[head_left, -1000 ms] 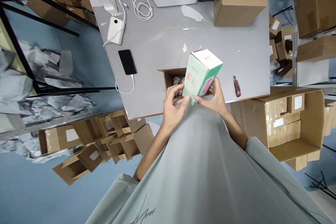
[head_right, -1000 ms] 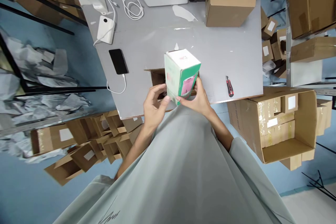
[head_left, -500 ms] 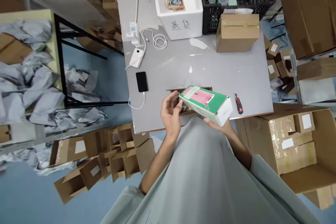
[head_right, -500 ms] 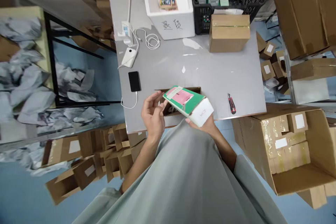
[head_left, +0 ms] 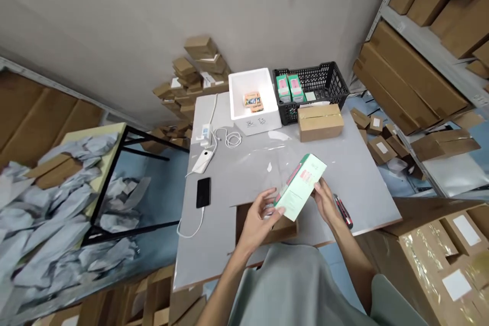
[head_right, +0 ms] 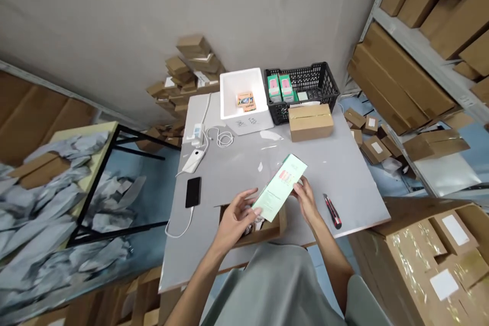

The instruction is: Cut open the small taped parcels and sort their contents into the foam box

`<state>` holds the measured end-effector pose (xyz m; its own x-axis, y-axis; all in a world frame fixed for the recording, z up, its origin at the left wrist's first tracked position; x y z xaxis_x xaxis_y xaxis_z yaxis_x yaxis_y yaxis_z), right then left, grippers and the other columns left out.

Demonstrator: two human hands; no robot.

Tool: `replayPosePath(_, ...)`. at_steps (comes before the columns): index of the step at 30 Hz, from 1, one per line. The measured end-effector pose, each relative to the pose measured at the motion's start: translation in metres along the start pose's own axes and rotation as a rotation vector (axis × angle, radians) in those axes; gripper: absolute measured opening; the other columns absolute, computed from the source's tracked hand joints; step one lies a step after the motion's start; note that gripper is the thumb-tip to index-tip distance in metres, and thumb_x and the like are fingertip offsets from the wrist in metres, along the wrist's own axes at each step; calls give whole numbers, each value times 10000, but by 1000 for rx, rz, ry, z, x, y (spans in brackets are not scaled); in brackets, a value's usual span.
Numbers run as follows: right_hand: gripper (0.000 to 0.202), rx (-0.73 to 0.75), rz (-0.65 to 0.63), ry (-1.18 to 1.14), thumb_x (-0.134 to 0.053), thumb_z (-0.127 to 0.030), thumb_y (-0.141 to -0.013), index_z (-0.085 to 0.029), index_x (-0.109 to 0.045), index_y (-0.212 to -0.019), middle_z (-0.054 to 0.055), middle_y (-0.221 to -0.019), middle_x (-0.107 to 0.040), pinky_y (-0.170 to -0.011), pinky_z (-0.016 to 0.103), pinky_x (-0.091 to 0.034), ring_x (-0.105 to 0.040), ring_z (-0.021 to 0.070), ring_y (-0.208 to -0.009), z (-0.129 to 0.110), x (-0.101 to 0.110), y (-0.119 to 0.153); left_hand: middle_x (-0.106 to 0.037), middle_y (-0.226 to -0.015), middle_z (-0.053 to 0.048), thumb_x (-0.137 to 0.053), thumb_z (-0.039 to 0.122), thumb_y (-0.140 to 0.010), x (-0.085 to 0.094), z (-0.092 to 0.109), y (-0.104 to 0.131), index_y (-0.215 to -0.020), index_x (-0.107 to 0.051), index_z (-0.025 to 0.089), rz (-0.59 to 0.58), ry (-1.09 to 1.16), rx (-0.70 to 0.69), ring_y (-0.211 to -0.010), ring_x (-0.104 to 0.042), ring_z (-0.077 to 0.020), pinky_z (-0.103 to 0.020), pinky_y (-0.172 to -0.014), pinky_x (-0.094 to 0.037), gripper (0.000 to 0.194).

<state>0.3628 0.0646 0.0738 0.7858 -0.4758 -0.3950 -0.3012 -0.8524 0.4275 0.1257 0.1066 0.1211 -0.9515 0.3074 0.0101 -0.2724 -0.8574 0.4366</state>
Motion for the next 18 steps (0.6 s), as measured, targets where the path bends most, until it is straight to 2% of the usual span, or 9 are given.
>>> replayPosePath(5,681,58,-5,93,-909,-787,-810,-312,-636,-1215,70,-1146,-866,-1048,479,-641,-821,329,-1135,-17,-4,-42,-734,-1533,-164,-1005,602,-749,-28,5,-36,-1510,-647,307,-116,-33,69,-1338,-761,-357,-511,-1092,-666,891)
replayPosePath(7,638,79,-58,130,-919,-749,-833,-310,-649,-1210,84,-1231,-854,-1059,467,-646,-813,323,-1184,-24,-6,-54,-732,-1524,-171,-1008,610,-750,-42,8,-51,-1603,-587,307,-147,-29,64,-1338,-766,-362,-521,-1095,-668,998)
replayPosePath(9,662,94,-121,163,-954,-672,-843,-312,-663,-1316,98,-1369,-821,-1069,451,-653,-803,311,-1239,-32,-6,-65,-723,-1541,-175,-986,646,-780,-54,13,-68,-1661,-543,307,-144,-16,27,-1356,-764,-365,-510,-1092,-671,1043)
replayPosePath(11,793,90,-174,208,-981,-606,-844,-320,-638,-1499,102,-1460,-786,-1071,444,-661,-800,304,-1266,-40,-2,-75,-724,-1552,-179,-961,684,-804,-65,18,-88,-1680,-526,305,-114,0,-19,-1353,-768,-366,-493,-1073,-675,1049)
replayPosePath(13,846,77,-210,260,-959,-583,-884,-324,-613,-1612,96,-1463,-787,-1050,435,-676,-808,295,-1253,-47,6,-86,-737,-1542,-180,-957,698,-808,-76,25,-110,-1680,-525,305,-80,2,-53,-1327,-780,-364,-482,-1047,-679,1049)
replayPosePath(18,760,43,-188,245,-887,-601,-948,-314,-676,-1620,84,-1353,-839,-862,395,-729,-847,258,-1031,-66,30,-127,-748,-1533,-171,-943,688,-836,-105,39,-170,-1627,-584,304,-76,-45,-97,-1285,-788,-336,-463,-1010,-678,951)
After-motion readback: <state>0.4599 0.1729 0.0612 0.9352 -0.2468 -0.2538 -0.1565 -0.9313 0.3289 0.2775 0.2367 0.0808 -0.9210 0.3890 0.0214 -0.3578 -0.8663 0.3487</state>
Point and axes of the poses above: each hand's wrist, its own y-axis away from the middle knuckle, its own x-axis out of the back of the hand, z = x × y, the point moved 3 cm from there along -y, towards the middle knuckle
